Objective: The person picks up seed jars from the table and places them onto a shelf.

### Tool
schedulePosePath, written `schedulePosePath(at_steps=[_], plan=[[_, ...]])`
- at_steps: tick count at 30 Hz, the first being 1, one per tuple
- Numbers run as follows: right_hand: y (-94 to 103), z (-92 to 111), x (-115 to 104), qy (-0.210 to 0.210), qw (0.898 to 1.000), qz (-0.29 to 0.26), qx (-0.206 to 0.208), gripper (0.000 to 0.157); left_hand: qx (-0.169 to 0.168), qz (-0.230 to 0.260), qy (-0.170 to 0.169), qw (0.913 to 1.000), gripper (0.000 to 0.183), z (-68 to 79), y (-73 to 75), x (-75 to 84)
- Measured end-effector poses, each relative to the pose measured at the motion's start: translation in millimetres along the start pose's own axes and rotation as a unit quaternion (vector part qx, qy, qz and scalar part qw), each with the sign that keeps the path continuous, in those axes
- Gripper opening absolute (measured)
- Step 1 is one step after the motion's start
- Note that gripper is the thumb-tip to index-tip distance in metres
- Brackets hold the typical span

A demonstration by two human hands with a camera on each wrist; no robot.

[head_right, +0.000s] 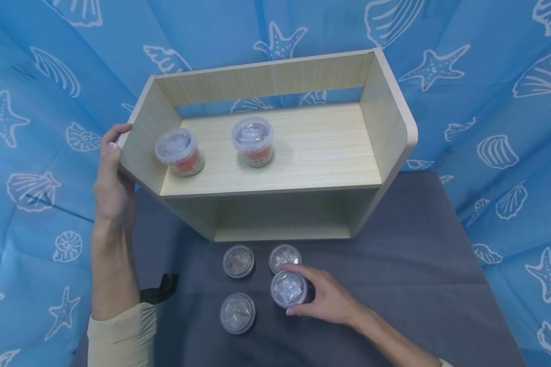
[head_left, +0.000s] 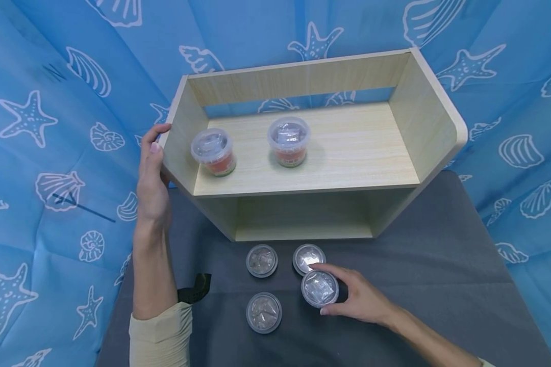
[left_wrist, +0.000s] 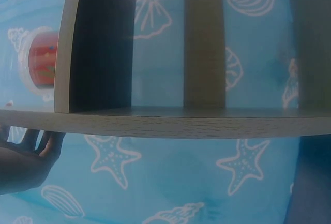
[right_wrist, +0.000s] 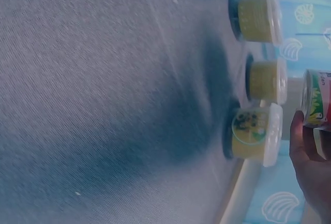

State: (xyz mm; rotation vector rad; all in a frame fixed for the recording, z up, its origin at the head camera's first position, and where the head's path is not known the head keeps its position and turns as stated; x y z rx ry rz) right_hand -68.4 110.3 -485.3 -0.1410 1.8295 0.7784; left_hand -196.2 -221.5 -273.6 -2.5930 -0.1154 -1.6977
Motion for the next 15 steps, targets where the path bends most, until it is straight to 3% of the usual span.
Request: schedulePosePath(at_steps=[15], plan=[[25.8,-10.2,-14.9,0.013,0.999,-0.036,0.018,0.075,0.001,0.01,0.003,0.9999,0.042,0.8,-0.5,-0.7]])
Point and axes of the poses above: each hand's wrist, its own z-axis away from the middle knuckle, its own y-axis out of the back of the hand, x = y × z, the point moved 6 cm from there along -z, towards the middle knuckle, and after that the axes turned 1 degree about y, right-handed, at the moved point
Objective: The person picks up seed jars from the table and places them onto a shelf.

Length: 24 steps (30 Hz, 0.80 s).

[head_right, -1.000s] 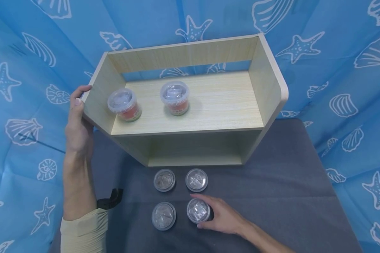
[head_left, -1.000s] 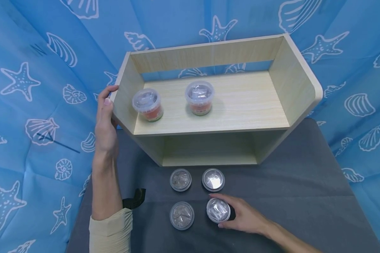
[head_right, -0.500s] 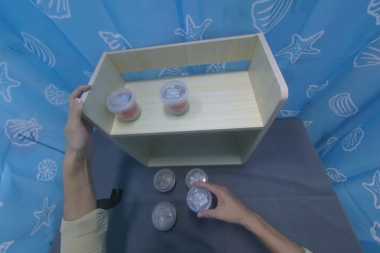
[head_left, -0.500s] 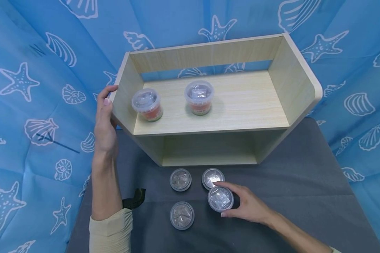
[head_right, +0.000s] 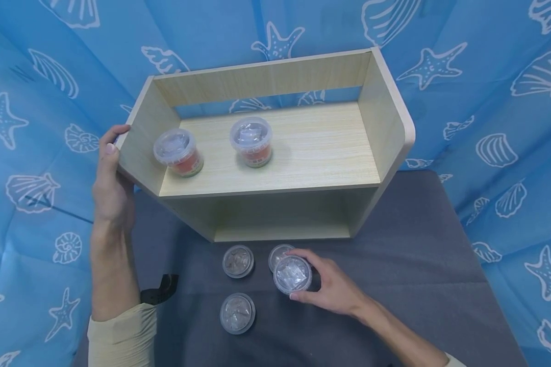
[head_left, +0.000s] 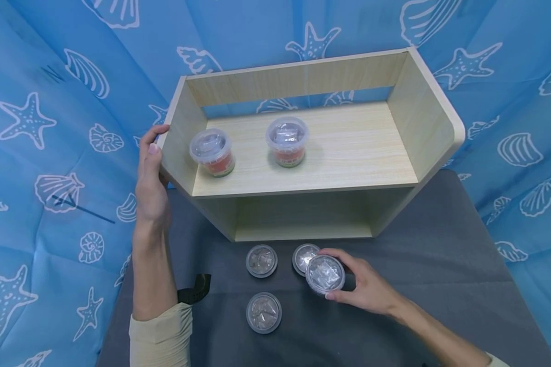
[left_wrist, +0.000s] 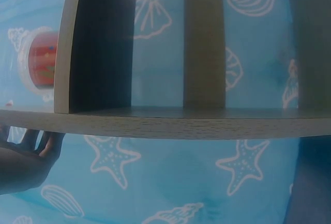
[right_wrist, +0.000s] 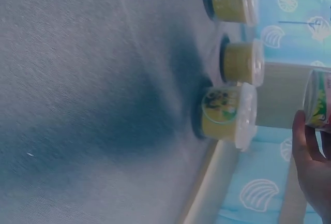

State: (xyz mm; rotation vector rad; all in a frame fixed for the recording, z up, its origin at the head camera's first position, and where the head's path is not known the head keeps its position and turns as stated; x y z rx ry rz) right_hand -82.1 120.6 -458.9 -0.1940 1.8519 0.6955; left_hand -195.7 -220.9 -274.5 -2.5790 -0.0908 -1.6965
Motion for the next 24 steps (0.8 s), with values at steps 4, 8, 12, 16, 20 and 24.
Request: schedulePosePath(at_steps=[4,8,12,16,20,24], plan=[[6.4,-5.4,-7.3,0.007,1.0,-0.009,-0.006,0.074,0.001,-0.003,-0.001,1.0,0.042,-0.3,-0.1,0.0],[16.7,-13.1,-20.9,0.025,1.0,-0.005,-0.004,0.074,0.002,-0.007,-0.001,1.0,0.042,-0.4,0.2,-0.2],[28.0,-20.1,-36.6,0.063,0.998,-0.01,0.005,0.078,0.001,-0.007,-0.003,1.0,0.042,-0.5,0.1,-0.3],[36.2,-24.2,-47.7,0.098,0.995,-0.024,0.015,0.081,0.0,-0.004,-0.005,1.0,0.042,-0.5,-0.1,-0.7],[42.8,-26.7,-56.9,0.119,0.992,-0.027,0.025,0.081,0.0,-0.004,-0.006,1.0,0.042,-0.4,0.0,-0.7],[50.7,-29.5,-69.4,0.139,0.99,-0.015,0.035,0.082,0.001,-0.005,-0.006,1.0,0.042,-0.5,0.0,-0.4]])
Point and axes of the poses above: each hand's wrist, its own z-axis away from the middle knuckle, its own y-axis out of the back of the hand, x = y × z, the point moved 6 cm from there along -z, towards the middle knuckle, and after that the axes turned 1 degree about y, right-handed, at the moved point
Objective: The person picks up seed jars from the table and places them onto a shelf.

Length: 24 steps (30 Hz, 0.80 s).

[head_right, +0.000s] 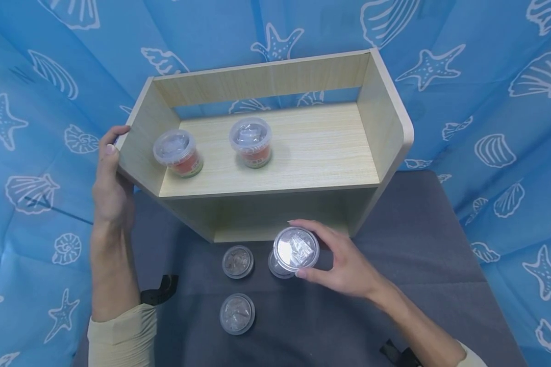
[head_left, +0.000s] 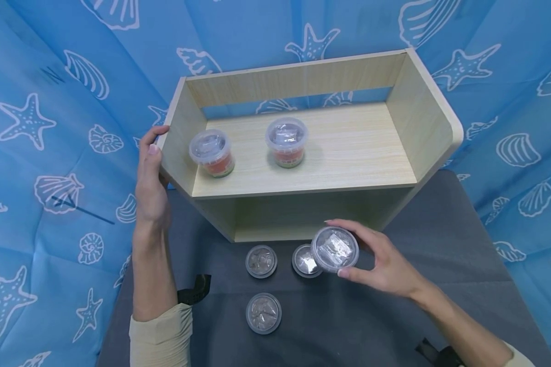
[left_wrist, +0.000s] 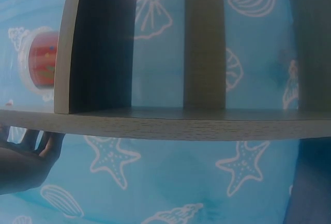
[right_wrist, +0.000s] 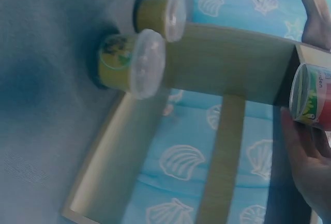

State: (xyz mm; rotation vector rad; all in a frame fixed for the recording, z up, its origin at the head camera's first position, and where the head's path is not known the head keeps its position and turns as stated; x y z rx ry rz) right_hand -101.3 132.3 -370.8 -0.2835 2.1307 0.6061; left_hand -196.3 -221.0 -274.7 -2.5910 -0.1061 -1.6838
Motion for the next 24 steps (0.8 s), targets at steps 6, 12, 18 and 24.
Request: schedulePosePath(at_steps=[6,12,18,24], plan=[[13.3,-9.7,-17.0,-0.003,1.0,0.03,0.008,0.083,0.002,-0.004,0.002,1.0,0.042,0.2,0.9,0.5],[25.4,-20.0,-28.3,-0.034,0.998,0.051,0.01,0.086,0.001,-0.003,0.003,1.0,0.042,0.2,0.7,0.8],[38.0,-29.6,-37.9,-0.036,0.998,0.045,0.037,0.085,0.0,-0.006,0.003,1.0,0.042,0.1,1.0,0.5],[50.2,-38.9,-44.8,-0.042,0.996,0.06,0.059,0.082,0.003,-0.01,0.005,0.9999,0.042,0.6,1.1,-0.1]])
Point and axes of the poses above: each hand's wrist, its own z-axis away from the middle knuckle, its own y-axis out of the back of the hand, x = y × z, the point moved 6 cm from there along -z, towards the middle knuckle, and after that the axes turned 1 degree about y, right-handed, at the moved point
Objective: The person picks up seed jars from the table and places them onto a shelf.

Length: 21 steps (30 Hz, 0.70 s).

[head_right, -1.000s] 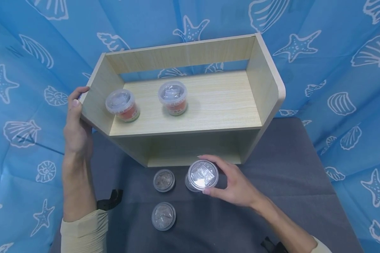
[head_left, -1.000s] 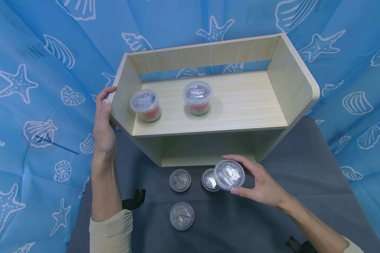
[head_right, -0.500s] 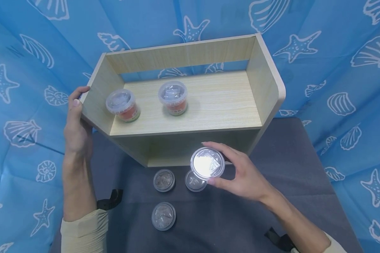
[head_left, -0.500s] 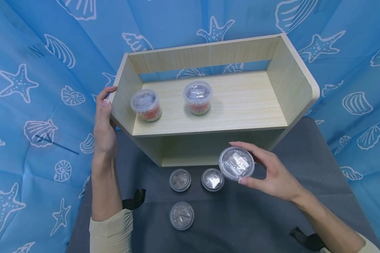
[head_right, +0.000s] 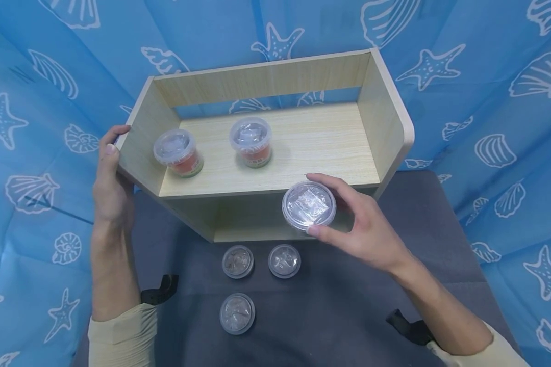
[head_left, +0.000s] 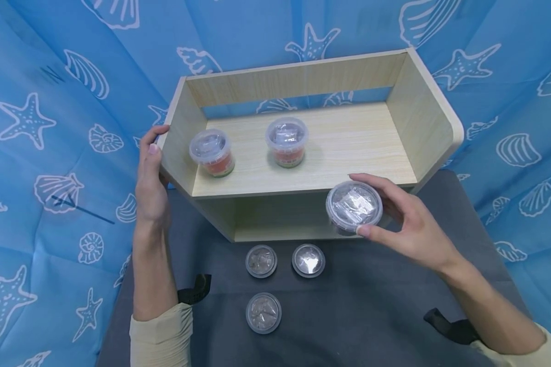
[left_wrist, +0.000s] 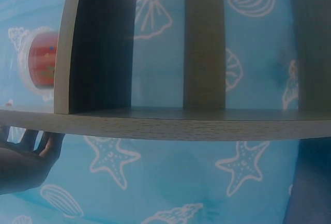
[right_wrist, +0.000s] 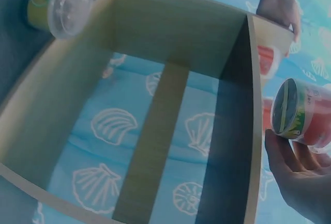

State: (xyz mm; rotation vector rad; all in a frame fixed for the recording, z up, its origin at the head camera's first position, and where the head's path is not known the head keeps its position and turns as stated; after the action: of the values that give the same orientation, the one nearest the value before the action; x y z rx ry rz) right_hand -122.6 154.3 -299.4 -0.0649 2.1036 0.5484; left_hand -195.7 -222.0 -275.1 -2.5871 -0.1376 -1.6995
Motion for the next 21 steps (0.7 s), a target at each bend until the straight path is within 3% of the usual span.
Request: schedulePosePath(at_steps=[4,11,17,21], plan=[[7.4,-7.7,-3.5,-0.014,1.0,0.008,0.012,0.082,0.002,-0.005,0.002,1.0,0.042,0.2,0.2,0.1],[18.0,-21.8,-3.9,-0.04,0.998,-0.034,0.034,0.078,0.002,-0.004,0.001,1.0,0.042,0.3,1.1,0.4],[26.1,-31.6,-2.3,-0.076,0.996,0.003,0.043,0.075,0.005,-0.003,0.003,1.0,0.042,1.0,0.7,-0.4],[31.2,-38.9,-0.1,-0.089,0.994,-0.009,0.057,0.07,0.008,-0.002,0.01,0.9999,0.041,1.1,0.2,-0.8]])
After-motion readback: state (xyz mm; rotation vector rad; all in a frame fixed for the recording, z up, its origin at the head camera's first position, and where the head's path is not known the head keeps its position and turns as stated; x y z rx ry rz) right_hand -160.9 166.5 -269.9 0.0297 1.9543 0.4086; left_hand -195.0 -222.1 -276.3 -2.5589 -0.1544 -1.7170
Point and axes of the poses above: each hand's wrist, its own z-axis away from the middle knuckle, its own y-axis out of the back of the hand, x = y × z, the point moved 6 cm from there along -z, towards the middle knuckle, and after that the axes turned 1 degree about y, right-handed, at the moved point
